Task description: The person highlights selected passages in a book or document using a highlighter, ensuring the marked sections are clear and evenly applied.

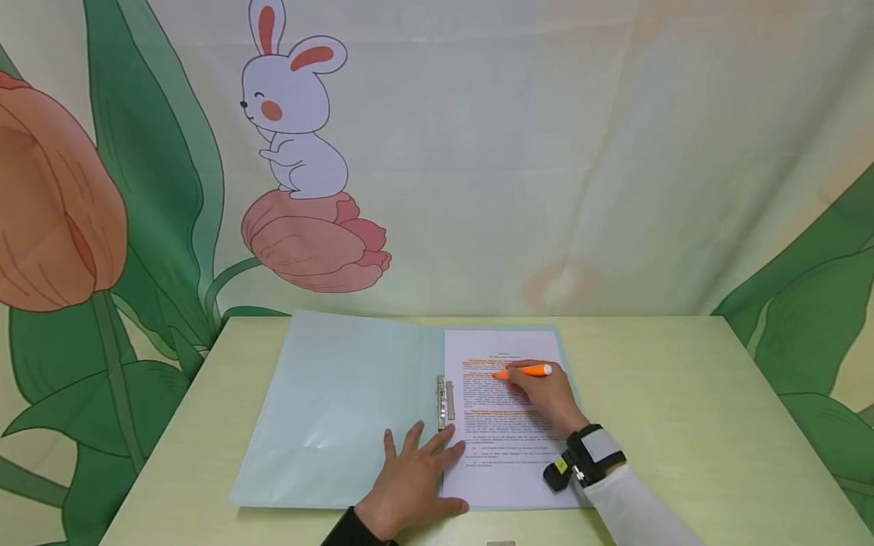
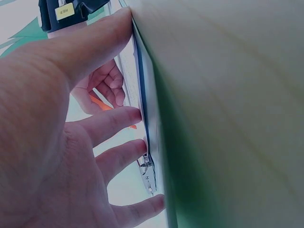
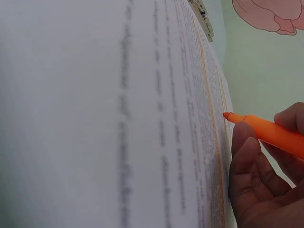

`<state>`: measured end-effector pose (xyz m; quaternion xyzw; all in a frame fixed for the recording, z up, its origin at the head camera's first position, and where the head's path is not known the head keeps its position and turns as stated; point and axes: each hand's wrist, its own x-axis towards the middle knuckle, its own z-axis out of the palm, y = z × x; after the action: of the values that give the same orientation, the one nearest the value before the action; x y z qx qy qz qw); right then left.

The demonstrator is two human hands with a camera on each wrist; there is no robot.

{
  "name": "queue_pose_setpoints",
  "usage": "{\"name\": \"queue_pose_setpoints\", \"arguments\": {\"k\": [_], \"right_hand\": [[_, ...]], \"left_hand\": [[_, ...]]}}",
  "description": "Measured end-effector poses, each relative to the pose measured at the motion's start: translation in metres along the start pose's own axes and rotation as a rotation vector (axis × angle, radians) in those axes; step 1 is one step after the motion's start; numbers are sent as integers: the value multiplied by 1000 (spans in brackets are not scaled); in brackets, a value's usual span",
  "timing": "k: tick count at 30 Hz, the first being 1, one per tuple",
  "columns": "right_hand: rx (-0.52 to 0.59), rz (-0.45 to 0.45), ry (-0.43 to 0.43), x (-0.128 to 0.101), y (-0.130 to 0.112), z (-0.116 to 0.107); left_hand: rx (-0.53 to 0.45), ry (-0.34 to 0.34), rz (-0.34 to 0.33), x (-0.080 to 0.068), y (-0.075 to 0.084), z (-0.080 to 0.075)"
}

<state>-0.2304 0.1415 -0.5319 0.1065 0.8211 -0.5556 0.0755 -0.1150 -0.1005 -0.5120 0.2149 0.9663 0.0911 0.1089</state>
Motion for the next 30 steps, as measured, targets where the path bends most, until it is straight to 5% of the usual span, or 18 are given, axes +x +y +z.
{"name": "queue_pose_setpoints", "arguments": {"k": [30], "right_hand": [[23,39,18,-1,6,-15]], "left_hand": [[-11,19,7,-1,1,-1]]}}
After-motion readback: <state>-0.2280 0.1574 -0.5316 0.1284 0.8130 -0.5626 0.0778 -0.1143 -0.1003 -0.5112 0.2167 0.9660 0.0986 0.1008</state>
